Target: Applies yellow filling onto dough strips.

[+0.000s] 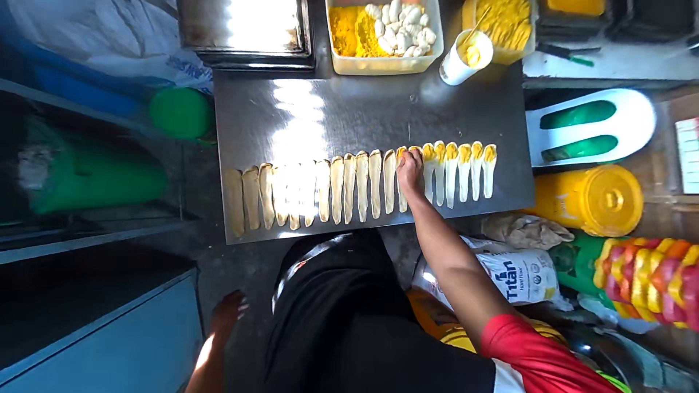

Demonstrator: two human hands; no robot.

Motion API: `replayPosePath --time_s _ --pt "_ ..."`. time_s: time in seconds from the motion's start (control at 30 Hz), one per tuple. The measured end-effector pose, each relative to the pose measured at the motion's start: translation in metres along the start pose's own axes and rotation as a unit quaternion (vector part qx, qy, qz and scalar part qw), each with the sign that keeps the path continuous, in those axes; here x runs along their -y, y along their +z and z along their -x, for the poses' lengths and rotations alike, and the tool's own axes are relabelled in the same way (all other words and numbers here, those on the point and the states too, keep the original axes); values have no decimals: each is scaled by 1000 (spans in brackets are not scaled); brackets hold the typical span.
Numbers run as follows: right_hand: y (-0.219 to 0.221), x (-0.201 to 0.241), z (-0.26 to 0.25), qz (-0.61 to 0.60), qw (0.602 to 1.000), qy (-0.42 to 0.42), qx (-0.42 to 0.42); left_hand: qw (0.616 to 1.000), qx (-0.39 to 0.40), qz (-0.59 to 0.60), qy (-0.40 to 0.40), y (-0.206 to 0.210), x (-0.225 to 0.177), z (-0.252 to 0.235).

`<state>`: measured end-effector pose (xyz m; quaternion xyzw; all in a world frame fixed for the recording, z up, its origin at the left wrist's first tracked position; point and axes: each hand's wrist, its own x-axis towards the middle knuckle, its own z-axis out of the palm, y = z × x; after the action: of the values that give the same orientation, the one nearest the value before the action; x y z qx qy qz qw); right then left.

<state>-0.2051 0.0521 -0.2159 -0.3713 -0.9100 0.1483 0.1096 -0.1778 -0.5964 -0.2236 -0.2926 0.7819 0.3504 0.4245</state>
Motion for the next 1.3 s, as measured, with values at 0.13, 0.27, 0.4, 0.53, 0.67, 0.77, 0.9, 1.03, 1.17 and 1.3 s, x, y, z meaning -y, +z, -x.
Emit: replayPosePath --time_s 0.13,0.27,0.4,0.53,0.67,0.77,0.9,1.03,1.17,1.3 --pt "-20 1 -2 -19 995 26 92 998 46 -13 -48 42 20 17" --pt "-22 -5 17 -37 998 -52 31 996 48 -15 -68 67 33 36" --pt "0 -22 5 -30 998 -59 14 996 48 -9 -71 68 39 42" --pt "-25 -21 26 -51 995 -56 69 999 5 21 -27 67 22 44" --pt "-23 -31 53 1 993 -91 71 999 5 8 -31 79 4 53" --pt "-16 -36 55 56 984 -123 116 999 31 -11 -36 91 -2 51" --pt "-48 -34 51 15 973 -166 160 999 36 -11 -38 98 1 54" --pt "-64 -33 30 -93 981 -133 105 999 12 17 -25 94 10 49" --pt "-59 -5 32 -170 977 -10 132 997 15 46 -52 94 32 58" --pt "-15 25 -6 -123 981 64 137 997 27 23 -64 95 37 71"
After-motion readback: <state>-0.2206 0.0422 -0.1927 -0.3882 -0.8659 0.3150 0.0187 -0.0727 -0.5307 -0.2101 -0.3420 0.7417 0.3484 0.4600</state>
